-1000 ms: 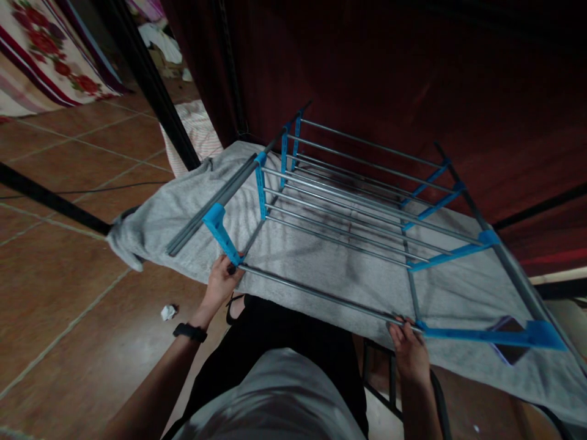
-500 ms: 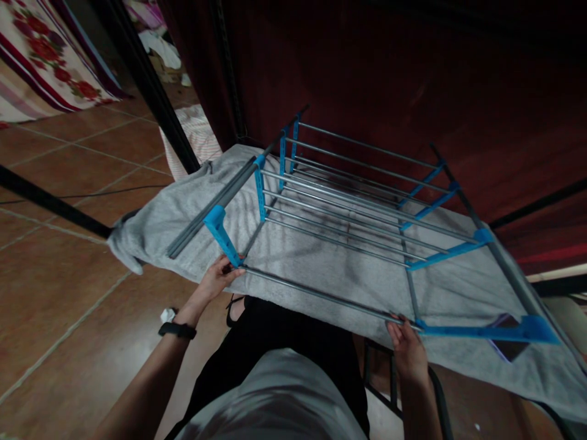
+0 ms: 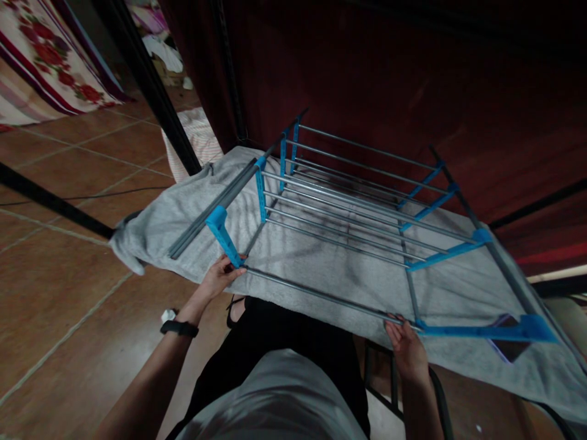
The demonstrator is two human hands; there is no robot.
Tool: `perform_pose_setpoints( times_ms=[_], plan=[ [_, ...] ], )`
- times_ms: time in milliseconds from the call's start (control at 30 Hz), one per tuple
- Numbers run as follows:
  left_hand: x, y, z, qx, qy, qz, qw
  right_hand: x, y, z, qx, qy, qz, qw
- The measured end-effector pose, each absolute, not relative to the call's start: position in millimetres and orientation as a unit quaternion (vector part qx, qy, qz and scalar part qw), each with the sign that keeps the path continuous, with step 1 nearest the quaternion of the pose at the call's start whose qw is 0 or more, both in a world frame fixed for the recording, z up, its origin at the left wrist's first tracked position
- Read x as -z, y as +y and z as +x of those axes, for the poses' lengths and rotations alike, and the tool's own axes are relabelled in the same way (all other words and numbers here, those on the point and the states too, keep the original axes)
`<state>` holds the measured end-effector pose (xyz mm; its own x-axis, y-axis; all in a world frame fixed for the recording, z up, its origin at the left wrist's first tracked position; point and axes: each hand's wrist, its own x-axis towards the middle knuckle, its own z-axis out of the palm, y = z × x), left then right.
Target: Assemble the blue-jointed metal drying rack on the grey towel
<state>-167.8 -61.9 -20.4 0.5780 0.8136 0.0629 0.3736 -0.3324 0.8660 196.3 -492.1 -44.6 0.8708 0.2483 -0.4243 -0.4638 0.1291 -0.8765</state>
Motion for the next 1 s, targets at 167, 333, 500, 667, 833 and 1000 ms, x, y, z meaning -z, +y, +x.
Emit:
perform_pose_setpoints(
  times_ms=[167, 333, 500, 667, 833, 1000],
  plan=[
    [20.6, -62.0, -162.1, -0.263, 0.392, 0.753, 0.458, 45.9, -492.2, 195.3, -0.234, 0.084, -0.613, 0.750],
    [19.9, -62.8, -163.4, -0.255, 0.379, 0.768, 0.450, 44.7, -491.5, 194.7, -0.227, 0.082, -0.622, 0.745],
    [23.2, -64.3, -163.4, -0.260, 0.386, 0.779, 0.420, 43.4, -491.1, 194.4, -0.225, 0.085, -0.624, 0.743],
    [28.4, -65.8, -160.2, -0.270, 0.390, 0.789, 0.390, 43.5, -490.7, 195.0, -0.213, 0.078, -0.639, 0.735],
    [27.4, -67.5, -159.0, -0.281, 0.396, 0.798, 0.359, 44.7, -490.7, 195.9, -0.217, 0.077, -0.638, 0.735],
    [25.2, -69.3, -157.4, -0.284, 0.408, 0.788, 0.363, 47.6, -492.3, 197.5, -0.217, 0.078, -0.635, 0.738]
  ],
)
